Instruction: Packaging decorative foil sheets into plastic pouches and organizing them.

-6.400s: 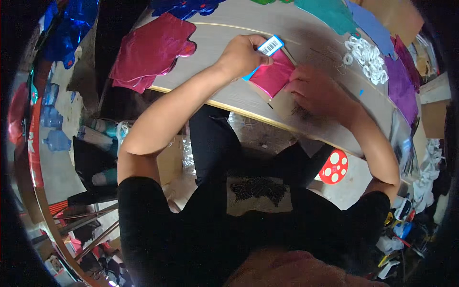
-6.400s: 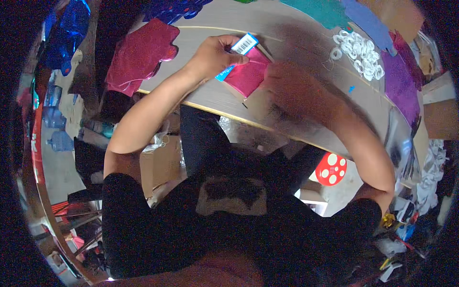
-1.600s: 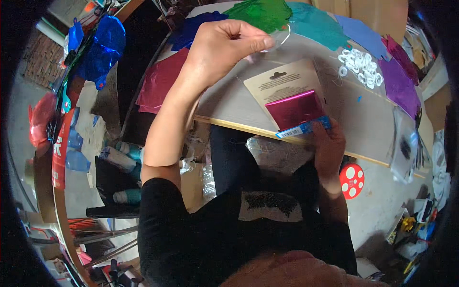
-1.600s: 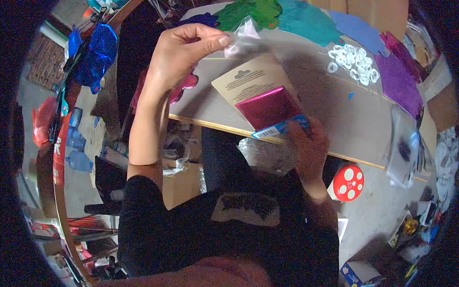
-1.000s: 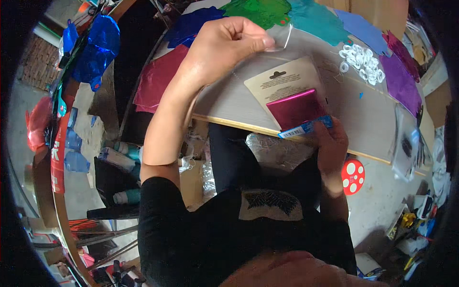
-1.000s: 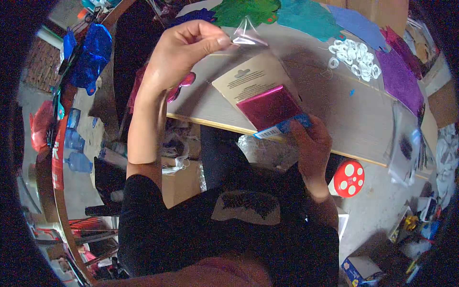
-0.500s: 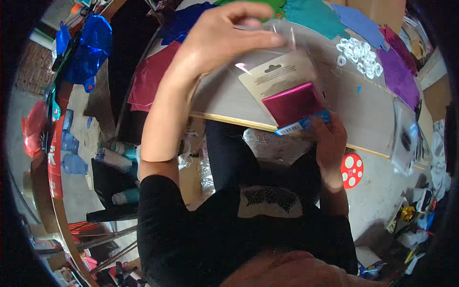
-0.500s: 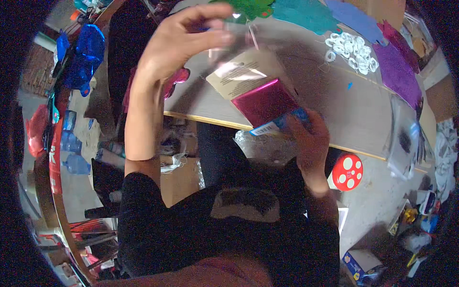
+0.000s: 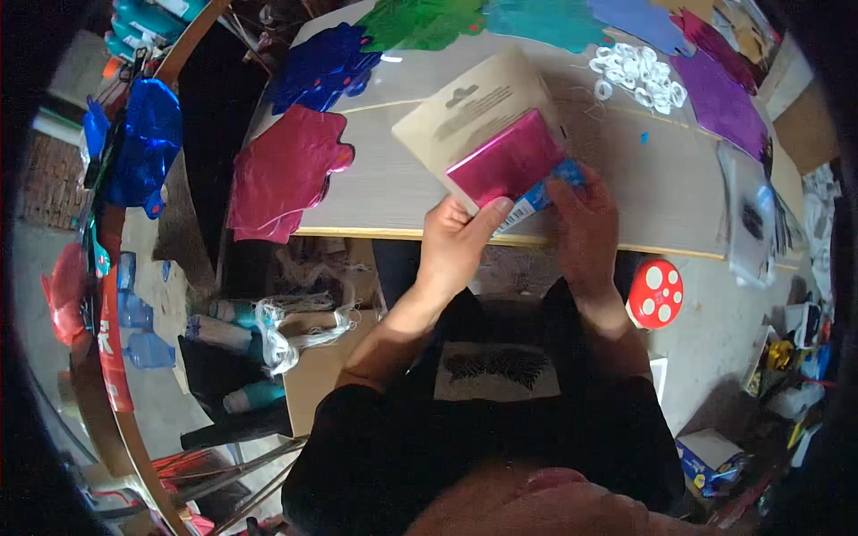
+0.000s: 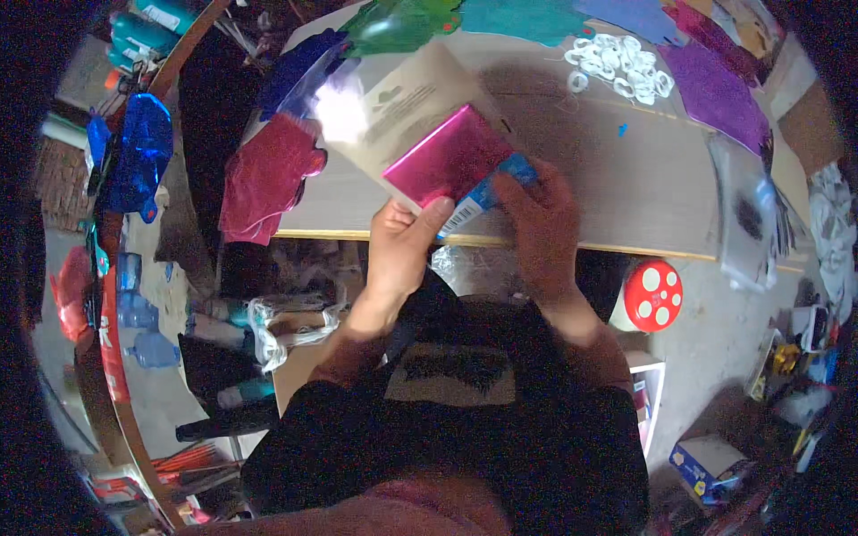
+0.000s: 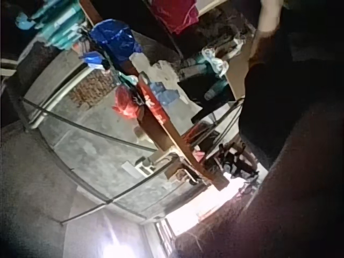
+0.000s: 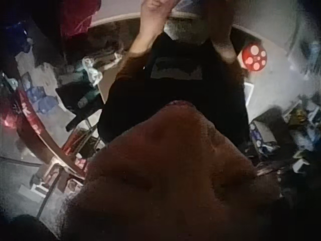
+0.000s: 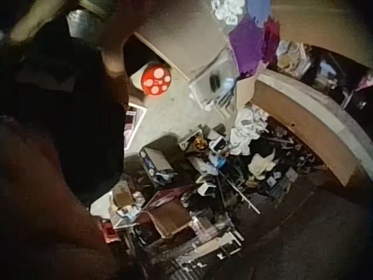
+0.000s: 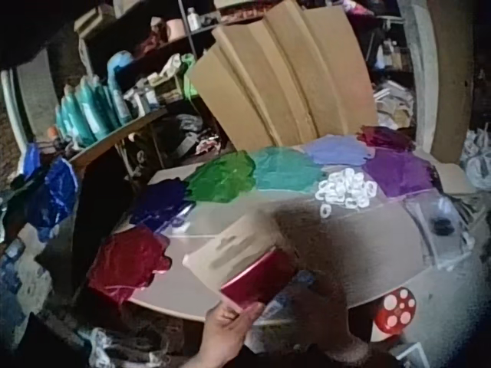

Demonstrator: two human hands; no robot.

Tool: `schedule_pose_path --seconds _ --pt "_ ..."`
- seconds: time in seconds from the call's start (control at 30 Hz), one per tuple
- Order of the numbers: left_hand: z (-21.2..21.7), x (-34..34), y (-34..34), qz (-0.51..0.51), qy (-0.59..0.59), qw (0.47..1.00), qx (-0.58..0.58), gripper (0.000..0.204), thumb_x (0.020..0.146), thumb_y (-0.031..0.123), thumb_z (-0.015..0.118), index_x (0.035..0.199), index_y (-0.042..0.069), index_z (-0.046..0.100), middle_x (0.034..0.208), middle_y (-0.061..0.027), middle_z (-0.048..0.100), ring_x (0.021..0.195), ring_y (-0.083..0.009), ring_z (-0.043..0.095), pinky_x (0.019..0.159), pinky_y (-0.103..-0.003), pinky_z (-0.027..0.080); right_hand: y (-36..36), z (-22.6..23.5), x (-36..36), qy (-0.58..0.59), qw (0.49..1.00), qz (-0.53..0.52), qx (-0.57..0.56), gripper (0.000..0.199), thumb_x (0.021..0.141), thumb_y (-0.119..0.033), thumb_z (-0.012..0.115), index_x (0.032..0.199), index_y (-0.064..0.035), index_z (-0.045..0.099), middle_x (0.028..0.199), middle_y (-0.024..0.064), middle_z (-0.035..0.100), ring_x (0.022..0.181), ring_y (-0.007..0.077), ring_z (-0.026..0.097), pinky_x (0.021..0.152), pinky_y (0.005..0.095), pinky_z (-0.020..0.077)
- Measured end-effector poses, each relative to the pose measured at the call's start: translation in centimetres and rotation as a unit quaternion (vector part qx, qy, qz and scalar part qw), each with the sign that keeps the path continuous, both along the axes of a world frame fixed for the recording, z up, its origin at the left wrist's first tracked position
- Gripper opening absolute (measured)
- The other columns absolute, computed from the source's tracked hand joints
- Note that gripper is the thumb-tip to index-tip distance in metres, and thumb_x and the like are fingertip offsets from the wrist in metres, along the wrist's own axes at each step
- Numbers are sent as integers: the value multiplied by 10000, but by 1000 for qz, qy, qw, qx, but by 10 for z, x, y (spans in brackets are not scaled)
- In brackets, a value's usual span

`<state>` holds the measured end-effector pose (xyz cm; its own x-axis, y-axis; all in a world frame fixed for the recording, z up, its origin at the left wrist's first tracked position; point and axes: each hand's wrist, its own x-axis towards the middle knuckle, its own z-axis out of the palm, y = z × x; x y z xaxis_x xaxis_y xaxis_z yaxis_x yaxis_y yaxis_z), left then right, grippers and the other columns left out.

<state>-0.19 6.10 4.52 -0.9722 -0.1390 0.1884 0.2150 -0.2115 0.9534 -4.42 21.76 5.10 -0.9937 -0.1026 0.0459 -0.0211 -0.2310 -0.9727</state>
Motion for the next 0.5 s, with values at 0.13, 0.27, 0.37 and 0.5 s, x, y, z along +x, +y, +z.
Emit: schedule_pose_path --seconds 0.13,0.27,0.37,0.5 --pt "4 0 5 12 11 1000 -4 186 916 42 649 1097 0 631 1035 -17 679 916 -49 574 810 -218 460 -7 -13 -4 -59 980 3 -188 234 895 -155 673 1073 -29 589 950 43 640 867 125 616 791 284 512" --pt "7 5 12 17 8 1000 -25 185 907 36 660 1086 4 629 1010 -17 675 897 -50 567 794 -218 458 -6 -12 -5 -53 976 9 -209 217 898 -156 674 1057 -38 584 957 41 634 884 122 622 814 285 525" --pt "2 5 16 59 12 995 -82 185 902 35 667 1080 6 626 992 -20 671 876 -57 568 773 -217 459 -8 -3 -2 -78 974 8 -215 226 897 -162 679 1059 -43 577 959 35 632 884 118 625 827 283 529" --pt "5 0 14 103 41 988 -111 177 902 46 672 1071 7 636 919 15 653 778 -31 530 675 -190 426 -14 -8 -6 -92 960 19 -264 184 913 -103 642 1085 -75 581 1007 21 648 895 99 635 774 231 535"
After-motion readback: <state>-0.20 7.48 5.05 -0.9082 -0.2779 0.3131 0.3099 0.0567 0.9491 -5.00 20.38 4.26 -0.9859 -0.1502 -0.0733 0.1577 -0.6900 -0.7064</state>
